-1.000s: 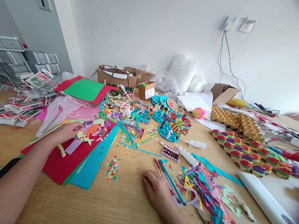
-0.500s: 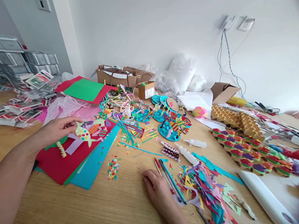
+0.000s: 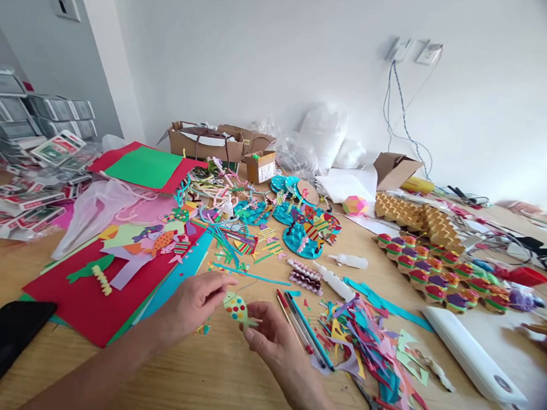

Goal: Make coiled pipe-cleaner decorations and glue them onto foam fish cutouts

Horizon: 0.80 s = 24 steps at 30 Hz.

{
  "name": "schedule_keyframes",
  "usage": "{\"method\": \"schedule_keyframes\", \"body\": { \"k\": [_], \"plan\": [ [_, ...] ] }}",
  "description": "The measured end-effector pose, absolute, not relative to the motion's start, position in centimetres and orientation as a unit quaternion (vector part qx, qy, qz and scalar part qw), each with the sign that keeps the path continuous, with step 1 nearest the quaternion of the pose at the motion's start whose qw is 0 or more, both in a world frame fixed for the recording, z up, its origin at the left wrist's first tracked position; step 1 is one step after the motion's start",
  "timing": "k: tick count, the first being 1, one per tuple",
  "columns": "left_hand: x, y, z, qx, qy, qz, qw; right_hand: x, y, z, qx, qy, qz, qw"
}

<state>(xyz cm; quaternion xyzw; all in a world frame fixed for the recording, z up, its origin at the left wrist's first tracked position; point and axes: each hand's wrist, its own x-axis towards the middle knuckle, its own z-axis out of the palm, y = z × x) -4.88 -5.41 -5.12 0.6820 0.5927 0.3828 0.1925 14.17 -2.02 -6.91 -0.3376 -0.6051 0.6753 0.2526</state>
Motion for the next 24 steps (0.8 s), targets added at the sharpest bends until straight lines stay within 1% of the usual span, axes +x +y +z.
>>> {"method": "schedule_keyframes", "body": {
  "k": [4,7,12,16,18,21,24],
  "plan": [
    [-3.6,-5.0,-6.0,0.705,0.561,0.396,0.177,14.0,-2.1,-8.3,-0.374,-0.546,0.699,0.272],
    [-3.2,-4.8,-6.3,0.708,0.560,0.385,0.192,14.0,-2.0,-9.4,-0.393,-0.521,0.694,0.303],
    [-3.6,-5.0,-5.3,0.704,0.559,0.364,0.244,14.3,-1.5,-10.6,-0.397,-0.519,0.681,0.330],
    [-4.2,-5.4,-4.4,0.656,0.575,0.356,0.336,13.9,-1.4,-9.6,-0.388,-0.543,0.672,0.322],
    [-4.1,-5.5,-4.4,0.639,0.591,0.336,0.360,13.4,-1.7,-8.8,-0.382,-0.567,0.662,0.308],
    [-4.2,-5.5,-4.5,0.653,0.610,0.298,0.336,12.8,-2.1,-7.9,-0.370,-0.593,0.654,0.288],
    [-6.1,-5.1,-4.2,0.674,0.611,0.272,0.315,12.9,-2.2,-8.0,-0.358,-0.605,0.641,0.307]
  ]
}}
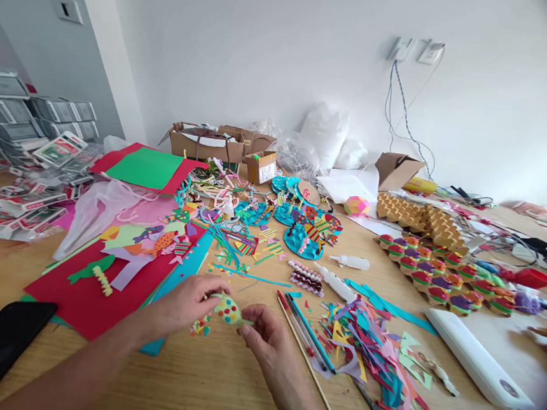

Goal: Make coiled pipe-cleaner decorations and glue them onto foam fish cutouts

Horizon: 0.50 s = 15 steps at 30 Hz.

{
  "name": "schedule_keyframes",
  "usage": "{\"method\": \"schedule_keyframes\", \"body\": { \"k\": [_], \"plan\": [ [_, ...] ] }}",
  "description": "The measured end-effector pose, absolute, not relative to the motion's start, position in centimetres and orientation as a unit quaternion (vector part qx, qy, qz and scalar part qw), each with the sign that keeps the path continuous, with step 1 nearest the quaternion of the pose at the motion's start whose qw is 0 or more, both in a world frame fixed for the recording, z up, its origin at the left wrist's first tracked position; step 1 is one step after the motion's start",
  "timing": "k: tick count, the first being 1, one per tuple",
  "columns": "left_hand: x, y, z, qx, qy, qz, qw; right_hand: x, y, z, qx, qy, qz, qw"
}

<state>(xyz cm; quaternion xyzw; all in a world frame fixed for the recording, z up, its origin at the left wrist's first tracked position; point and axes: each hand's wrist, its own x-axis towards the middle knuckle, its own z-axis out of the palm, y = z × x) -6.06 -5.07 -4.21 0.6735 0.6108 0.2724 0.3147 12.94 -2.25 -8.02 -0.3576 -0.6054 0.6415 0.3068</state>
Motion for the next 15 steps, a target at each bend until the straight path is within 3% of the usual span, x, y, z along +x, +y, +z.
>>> {"method": "schedule_keyframes", "body": {
  "k": [6,15],
  "plan": [
    [-14.3,-2.6,-3.9,0.646,0.701,0.228,0.198,14.0,-1.9,-9.8,-0.380,-0.642,0.590,0.309],
    [-19.8,1.7,-4.9,0.568,0.779,0.212,0.163,13.9,-1.5,-11.4,-0.423,-0.716,0.479,0.281]
  ]
}}
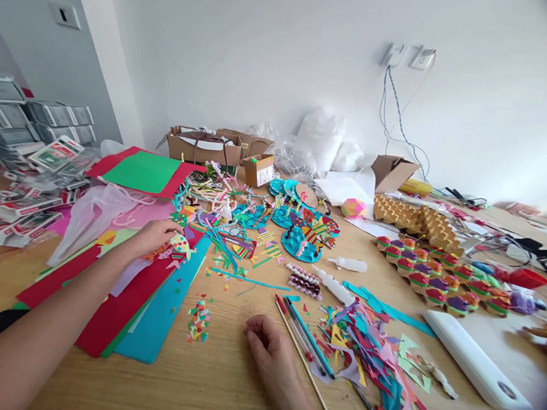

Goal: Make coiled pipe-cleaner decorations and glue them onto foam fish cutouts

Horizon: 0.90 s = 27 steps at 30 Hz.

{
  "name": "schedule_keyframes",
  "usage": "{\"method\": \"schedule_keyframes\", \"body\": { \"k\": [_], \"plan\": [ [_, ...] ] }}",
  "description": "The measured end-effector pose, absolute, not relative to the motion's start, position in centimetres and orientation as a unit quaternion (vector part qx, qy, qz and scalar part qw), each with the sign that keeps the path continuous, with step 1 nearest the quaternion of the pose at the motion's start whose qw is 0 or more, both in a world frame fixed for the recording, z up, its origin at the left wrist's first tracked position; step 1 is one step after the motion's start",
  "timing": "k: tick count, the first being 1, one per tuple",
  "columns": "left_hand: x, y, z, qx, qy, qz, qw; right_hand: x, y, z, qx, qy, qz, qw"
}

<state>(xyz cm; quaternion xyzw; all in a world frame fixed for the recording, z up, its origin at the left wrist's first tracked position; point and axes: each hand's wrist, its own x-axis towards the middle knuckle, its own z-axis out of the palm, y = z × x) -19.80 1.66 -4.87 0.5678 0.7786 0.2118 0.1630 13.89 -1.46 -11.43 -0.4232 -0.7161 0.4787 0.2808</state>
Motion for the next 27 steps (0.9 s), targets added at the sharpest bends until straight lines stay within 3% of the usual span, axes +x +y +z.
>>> {"method": "schedule_keyframes", "body": {
  "k": [13,18,27],
  "plan": [
    [-22.8,3.1,-6.4,0.561,0.804,0.168,0.103,13.9,-1.8,-11.5,-0.410,-0.787,0.385,0.254],
    [-20.7,1.2,-7.1,0.595,0.788,0.094,0.129,13.9,-1.8,-11.7,-0.405,-0.792,0.380,0.255],
    [-17.1,0.1,-9.4,0.612,0.784,0.089,0.060,13.9,-2.0,-11.3,-0.401,-0.806,0.365,0.238]
  ]
}}
